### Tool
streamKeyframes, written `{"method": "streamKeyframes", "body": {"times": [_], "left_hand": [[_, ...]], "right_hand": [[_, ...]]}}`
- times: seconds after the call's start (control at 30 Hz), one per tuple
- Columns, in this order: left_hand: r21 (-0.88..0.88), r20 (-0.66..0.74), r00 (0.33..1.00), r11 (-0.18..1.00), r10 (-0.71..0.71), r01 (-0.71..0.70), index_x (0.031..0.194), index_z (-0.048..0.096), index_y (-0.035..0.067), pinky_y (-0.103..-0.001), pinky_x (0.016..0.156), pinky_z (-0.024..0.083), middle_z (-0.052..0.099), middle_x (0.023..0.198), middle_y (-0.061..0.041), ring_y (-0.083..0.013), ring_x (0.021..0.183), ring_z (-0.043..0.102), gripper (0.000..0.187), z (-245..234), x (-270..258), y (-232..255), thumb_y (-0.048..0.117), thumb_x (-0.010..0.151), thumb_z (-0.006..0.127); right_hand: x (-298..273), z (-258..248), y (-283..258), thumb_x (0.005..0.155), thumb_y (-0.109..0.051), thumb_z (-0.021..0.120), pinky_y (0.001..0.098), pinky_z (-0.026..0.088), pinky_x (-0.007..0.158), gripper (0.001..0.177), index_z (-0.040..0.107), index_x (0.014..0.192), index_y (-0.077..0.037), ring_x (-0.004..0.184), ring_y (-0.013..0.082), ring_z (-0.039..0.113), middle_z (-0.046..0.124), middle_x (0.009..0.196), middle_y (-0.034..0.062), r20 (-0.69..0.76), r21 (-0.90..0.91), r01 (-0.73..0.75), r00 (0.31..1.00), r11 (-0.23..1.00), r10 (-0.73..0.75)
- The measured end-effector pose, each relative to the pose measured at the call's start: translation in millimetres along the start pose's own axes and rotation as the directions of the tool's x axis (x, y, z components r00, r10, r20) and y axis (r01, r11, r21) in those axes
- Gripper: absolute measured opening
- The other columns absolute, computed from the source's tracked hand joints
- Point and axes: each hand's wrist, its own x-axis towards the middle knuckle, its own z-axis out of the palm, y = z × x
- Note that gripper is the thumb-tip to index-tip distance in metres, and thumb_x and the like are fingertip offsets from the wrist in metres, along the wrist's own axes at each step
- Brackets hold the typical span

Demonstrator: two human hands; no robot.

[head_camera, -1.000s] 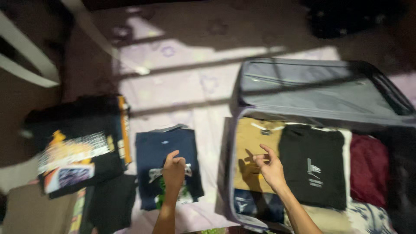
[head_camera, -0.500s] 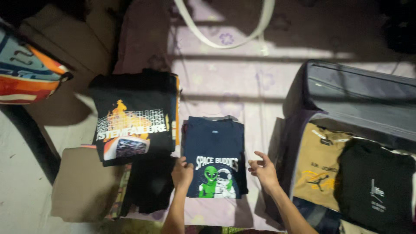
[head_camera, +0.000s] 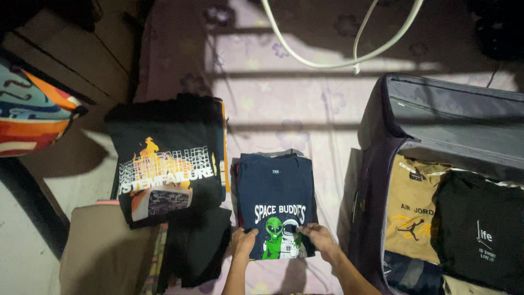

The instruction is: The person folds and places multiple t-shirts and a pair of shorts into an open suitcase. They pick up each item from a pile on the bed, fold it, and arrange it inside the suitcase one by one.

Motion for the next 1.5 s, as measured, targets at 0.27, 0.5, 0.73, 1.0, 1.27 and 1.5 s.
{"method": "streamKeyframes", "body": {"times": [0.27,0.5,0.73,1.0,1.27,1.5], "left_hand": [[-0.114,-0.048,0.998,0.992,0.048,-0.053,0.115,0.076,0.011,-0.044,0.095,0.057,0.077,0.118,-0.017,-0.0344,0.112,0.073,0.048,-9,-2,0,0.044,0.08,0.073],[-0.148,0.15,0.984,0.982,-0.099,0.121,0.113,0.075,0.012,-0.044,0.081,0.065,0.078,0.113,-0.014,-0.0306,0.102,0.078,0.047,-17,-8,-1,0.036,0.074,0.085],[-0.263,0.022,0.993,0.958,-0.114,0.116,0.116,0.074,0.011,-0.048,0.076,0.063,0.074,0.115,-0.018,-0.0355,0.103,0.073,0.046,-15,-4,-21,0.035,0.078,0.085],[-0.725,0.33,0.939,0.612,-0.094,0.316,0.116,0.067,0.004,-0.048,0.068,0.061,0.07,0.109,-0.013,-0.0321,0.088,0.072,0.045,-6,7,-37,0.014,0.073,0.076],[-0.669,0.429,0.902,0.687,0.049,0.282,0.113,0.064,0.001,-0.042,0.073,0.055,0.069,0.099,-0.011,-0.0284,0.089,0.069,0.051,-28,-5,-29,-0.001,0.062,0.065],[-0.686,0.447,0.89,0.672,0.085,0.28,0.12,0.067,0.004,-0.041,0.074,0.063,0.074,0.105,-0.014,-0.0293,0.093,0.074,0.05,-39,-20,16,0.006,0.071,0.072]], "right_hand": [[8,5,1,0.086,-0.02,0.077,0.0411,0.057,0.069,0.032,0.061,0.111,-0.008,0.082,0.0233,0.068,0.07,0.093,0.0096,-0.124,0.056,0.04,0.992,0.998,-0.032],[4,3,6,0.092,-0.028,0.073,0.04,0.06,0.063,0.039,0.072,0.118,0.001,0.077,0.0266,0.072,0.077,0.099,0.0165,-0.018,0.099,-0.015,1.0,0.995,0.017],[-6,-12,12,0.096,-0.05,0.064,0.0359,0.059,0.059,0.059,0.069,0.119,0.004,0.073,0.0245,0.074,0.078,0.096,0.0201,-0.167,-0.279,-0.031,0.986,0.96,-0.016],[-17,-13,9,0.08,-0.046,0.078,0.0367,0.058,0.055,0.066,0.073,0.121,0.005,0.068,0.0239,0.072,0.079,0.091,0.0193,-0.123,-0.288,-0.029,0.992,0.957,-0.007],[3,-24,7,0.072,-0.007,0.075,0.0399,0.064,0.067,0.051,0.066,0.12,0.011,0.071,0.0271,0.077,0.079,0.092,0.0204,0.045,0.152,0.022,0.999,0.988,-0.029],[18,-19,-5,0.08,-0.017,0.072,0.0411,0.058,0.072,0.043,0.069,0.115,0.008,0.079,0.029,0.07,0.073,0.099,0.0208,-0.045,0.058,-0.051,0.998,0.997,0.053]]}}
